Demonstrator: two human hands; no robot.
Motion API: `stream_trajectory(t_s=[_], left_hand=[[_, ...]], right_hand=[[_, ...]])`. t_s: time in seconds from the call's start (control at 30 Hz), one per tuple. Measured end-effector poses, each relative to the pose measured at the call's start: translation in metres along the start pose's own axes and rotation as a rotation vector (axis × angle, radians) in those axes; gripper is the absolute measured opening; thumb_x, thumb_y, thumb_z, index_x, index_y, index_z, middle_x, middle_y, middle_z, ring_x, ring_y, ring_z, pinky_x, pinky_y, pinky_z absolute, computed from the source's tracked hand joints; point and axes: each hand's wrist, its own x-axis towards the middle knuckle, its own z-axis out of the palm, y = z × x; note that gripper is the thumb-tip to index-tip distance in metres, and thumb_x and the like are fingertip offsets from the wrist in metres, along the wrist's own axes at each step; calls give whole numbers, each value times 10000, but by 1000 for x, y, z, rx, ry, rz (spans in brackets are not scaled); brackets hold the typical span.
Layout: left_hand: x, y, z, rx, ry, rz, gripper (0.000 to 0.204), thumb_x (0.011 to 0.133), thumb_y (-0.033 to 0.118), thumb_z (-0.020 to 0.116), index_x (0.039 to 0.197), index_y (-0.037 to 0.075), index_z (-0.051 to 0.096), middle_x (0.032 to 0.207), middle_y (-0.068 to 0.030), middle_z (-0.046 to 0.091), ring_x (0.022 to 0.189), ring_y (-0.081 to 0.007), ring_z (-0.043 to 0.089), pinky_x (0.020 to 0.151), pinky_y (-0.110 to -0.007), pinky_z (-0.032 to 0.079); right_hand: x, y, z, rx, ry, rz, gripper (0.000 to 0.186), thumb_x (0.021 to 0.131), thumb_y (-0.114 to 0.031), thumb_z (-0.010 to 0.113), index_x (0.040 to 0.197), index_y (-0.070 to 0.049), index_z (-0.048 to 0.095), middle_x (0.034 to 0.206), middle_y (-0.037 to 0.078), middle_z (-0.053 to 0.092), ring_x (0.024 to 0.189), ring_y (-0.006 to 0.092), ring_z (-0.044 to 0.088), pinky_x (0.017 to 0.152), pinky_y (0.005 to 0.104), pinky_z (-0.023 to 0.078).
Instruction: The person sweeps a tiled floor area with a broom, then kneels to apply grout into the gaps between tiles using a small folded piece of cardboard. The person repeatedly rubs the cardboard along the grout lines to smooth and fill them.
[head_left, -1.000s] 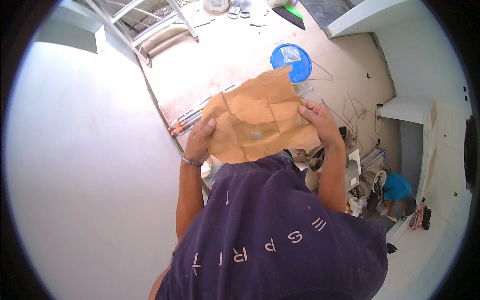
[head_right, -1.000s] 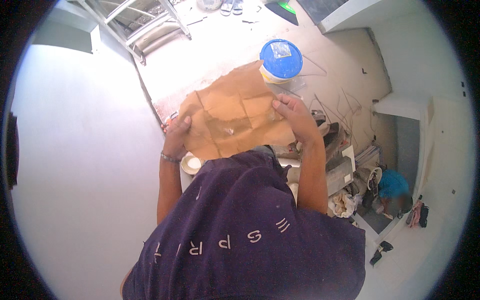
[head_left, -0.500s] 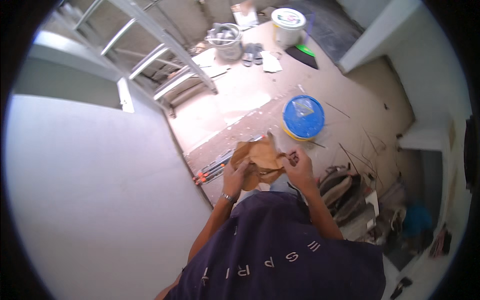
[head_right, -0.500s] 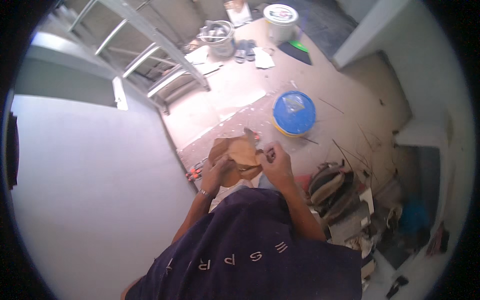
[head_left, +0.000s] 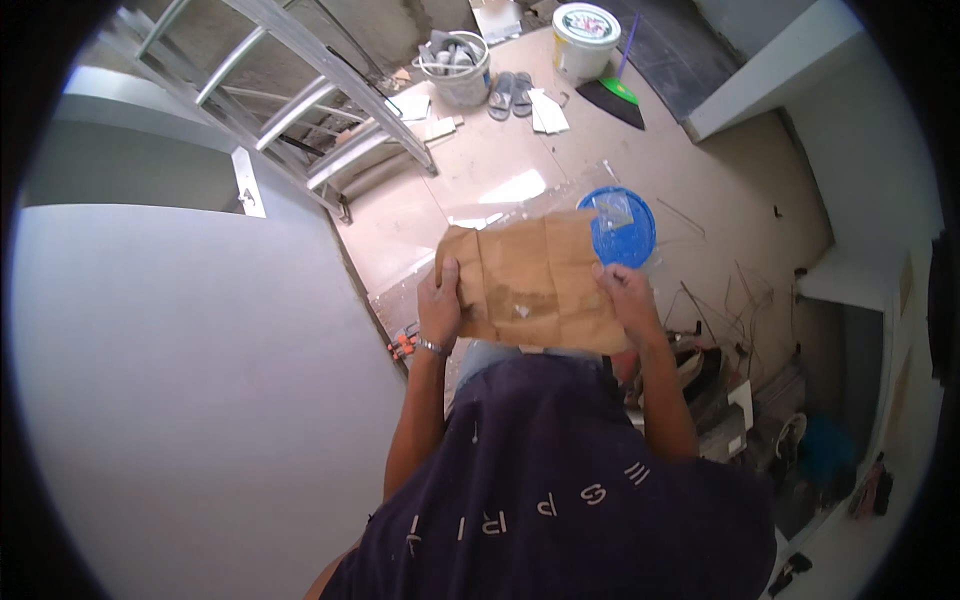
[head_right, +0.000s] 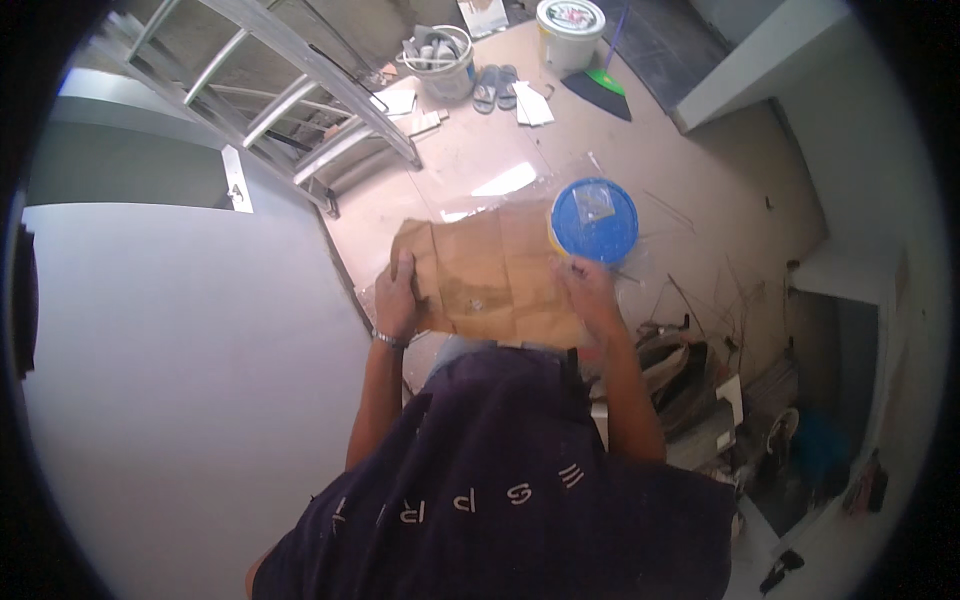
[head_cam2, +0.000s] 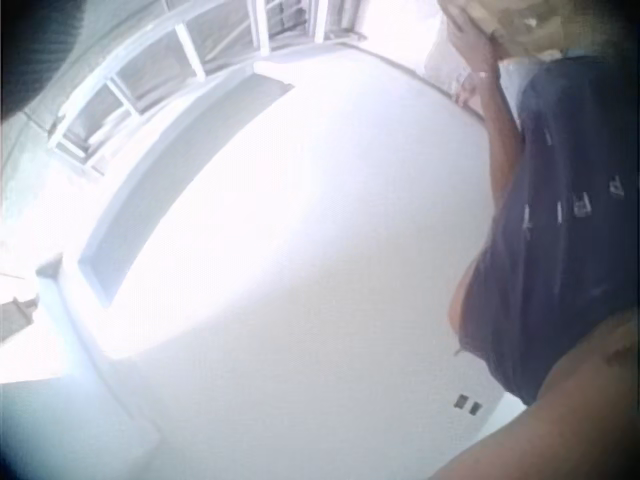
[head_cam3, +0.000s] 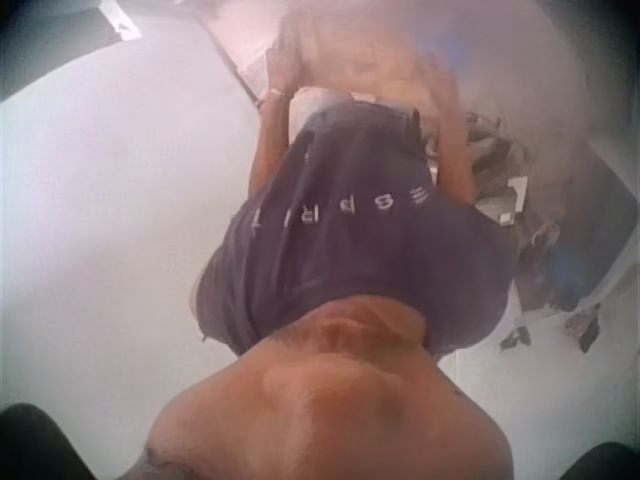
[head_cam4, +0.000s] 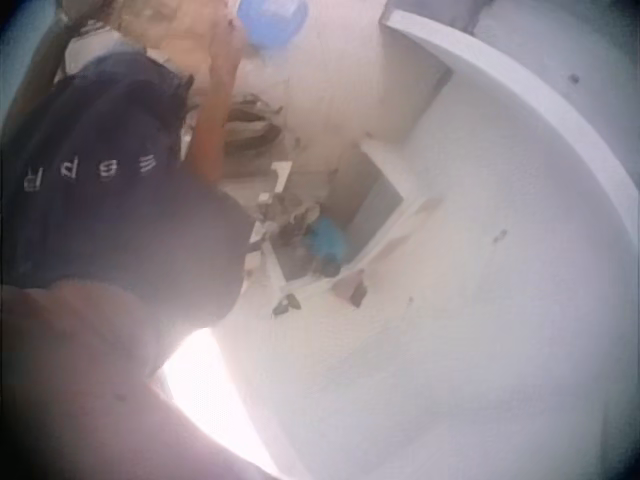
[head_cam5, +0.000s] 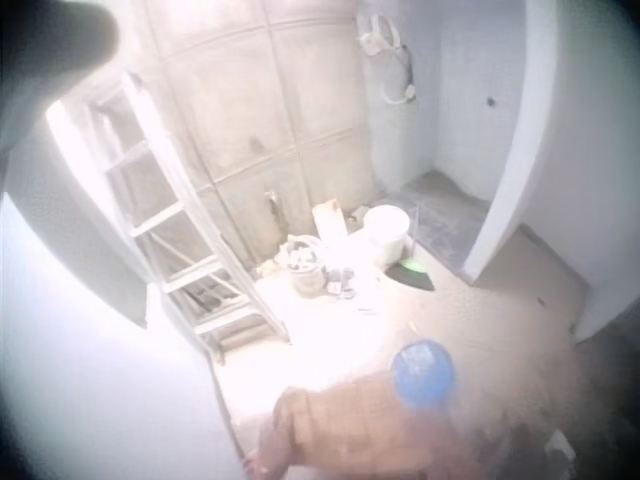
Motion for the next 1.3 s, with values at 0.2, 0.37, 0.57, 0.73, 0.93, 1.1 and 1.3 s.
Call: stream_trajectory(t_s=[0.2, 0.37, 0.57, 0.73, 0.93, 1.1, 1.3], left_hand=[[20, -1, -37, -133, -27, 28, 532, 1053, 435, 488, 1120, -61, 670, 912, -41, 683, 802, -95, 594, 732, -268, 499], [27, 0, -72, -31, -135, 111, 467, 1061, 384, 496, 1125, -40, 681, 936, -37, 700, 822, -100, 594, 757, -279, 503], [20, 21, -85, 282, -273, 707, 214, 877, 73, 644, 1075, 64, 725, 932, -77, 708, 867, -213, 652, 765, -325, 510], [-25, 33, -84, 527, -370, 1243, 397, 695, -66, 688, 1020, 153, 754, 1016, -47, 685, 918, -253, 640, 799, -382, 468], [-45, 25, -86, 526, -173, 1252, 387, 699, 71, 730, 1073, 173, 724, 1088, -4, 665, 1009, -210, 611, 891, -428, 421], [-37, 21, -86, 550, -261, 1086, 310, 752, 28, 737, 1045, 128, 721, 1039, -49, 707, 988, -243, 645, 914, -420, 427], [-27, 23, -70, 547, -474, 859, 218, 800, 23, 736, 1015, 56, 757, 964, -111, 746, 903, -275, 691, 833, -378, 510]], right_hand=[[-20, -8, 29, 296, -163, 29, 322, 995, -300, 639, 739, -105, 640, 649, -98, 484, 606, 14, 455, 547, 218, 380], [-36, -20, 65, -174, 93, -134, 328, 923, -256, 720, 1150, -48, 608, 963, 59, 636, 896, 132, 603, 792, 289, 493], [-44, -75, 114, -652, 318, -882, 512, 781, -95, 750, 1250, -61, 545, 1235, 142, 575, 1201, 321, 531, 1032, 423, 431], [-45, -92, 141, -698, 253, -1129, 274, 709, 44, 665, 966, -49, 651, 1184, 125, 593, 1199, 354, 537, 1016, 457, 440], [-55, -79, 143, -585, 334, -1207, 245, 673, 63, 653, 886, -59, 649, 1039, 89, 635, 1098, 322, 602, 949, 459, 462], [-55, -61, 147, -737, 86, -1127, 172, 697, -60, 685, 862, -96, 655, 932, 64, 649, 976, 292, 622, 887, 434, 475], [-54, -26, 150, -759, -132, -869, 69, 778, -150, 693, 832, -107, 692, 881, 74, 648, 912, 289, 644, 801, 418, 512]])
